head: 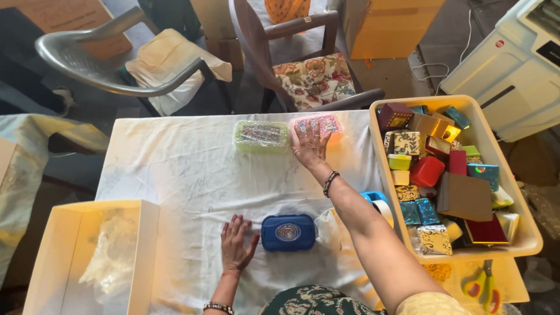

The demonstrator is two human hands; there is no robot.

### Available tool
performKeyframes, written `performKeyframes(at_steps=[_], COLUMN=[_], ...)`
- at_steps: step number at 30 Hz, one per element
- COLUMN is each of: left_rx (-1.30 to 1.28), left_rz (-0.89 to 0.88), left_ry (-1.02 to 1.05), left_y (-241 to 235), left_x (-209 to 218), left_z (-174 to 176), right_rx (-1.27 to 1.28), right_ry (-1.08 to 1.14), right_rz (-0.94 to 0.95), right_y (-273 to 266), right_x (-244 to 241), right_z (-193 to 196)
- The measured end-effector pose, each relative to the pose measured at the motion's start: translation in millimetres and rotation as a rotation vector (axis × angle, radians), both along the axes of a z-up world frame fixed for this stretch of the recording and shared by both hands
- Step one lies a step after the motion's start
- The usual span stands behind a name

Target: The person wipes a blue plastic container with a white cloth, then places it on a sheet of bubble wrap. They fold the bubble wrap around the container to enclose it completely.

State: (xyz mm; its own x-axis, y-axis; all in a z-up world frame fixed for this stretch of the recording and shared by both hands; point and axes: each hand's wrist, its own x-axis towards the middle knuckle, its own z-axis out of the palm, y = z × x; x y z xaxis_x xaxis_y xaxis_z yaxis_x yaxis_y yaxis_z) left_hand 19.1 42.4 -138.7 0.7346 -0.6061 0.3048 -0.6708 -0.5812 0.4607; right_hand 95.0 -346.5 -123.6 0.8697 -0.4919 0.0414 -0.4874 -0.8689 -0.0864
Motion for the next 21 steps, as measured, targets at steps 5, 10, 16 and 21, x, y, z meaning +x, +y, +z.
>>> performKeyframes(at_steps=[5,10,16,21], left_rx=[0.011,0.044,0.019,0.037], left_rz=[0.000,0.012,-0.003,0.012], left_ry=[0.019,0.043,0.037,0.055], left_y=[0,0,0,-1], left_x=[2,0,1,0], left_z=[-3,2,2,5], right_rx=[-0.002,-0.006,0.066,0.004], right_ry=[-0.029,-0.020,-0.006,-0.066], right_rz=[-0.096,-0.233,-0.364,-0.390], right_y=[-19,-50,-87,-94], right_x=[13,8,1,3], right_z=[-30,-23,-25,-56])
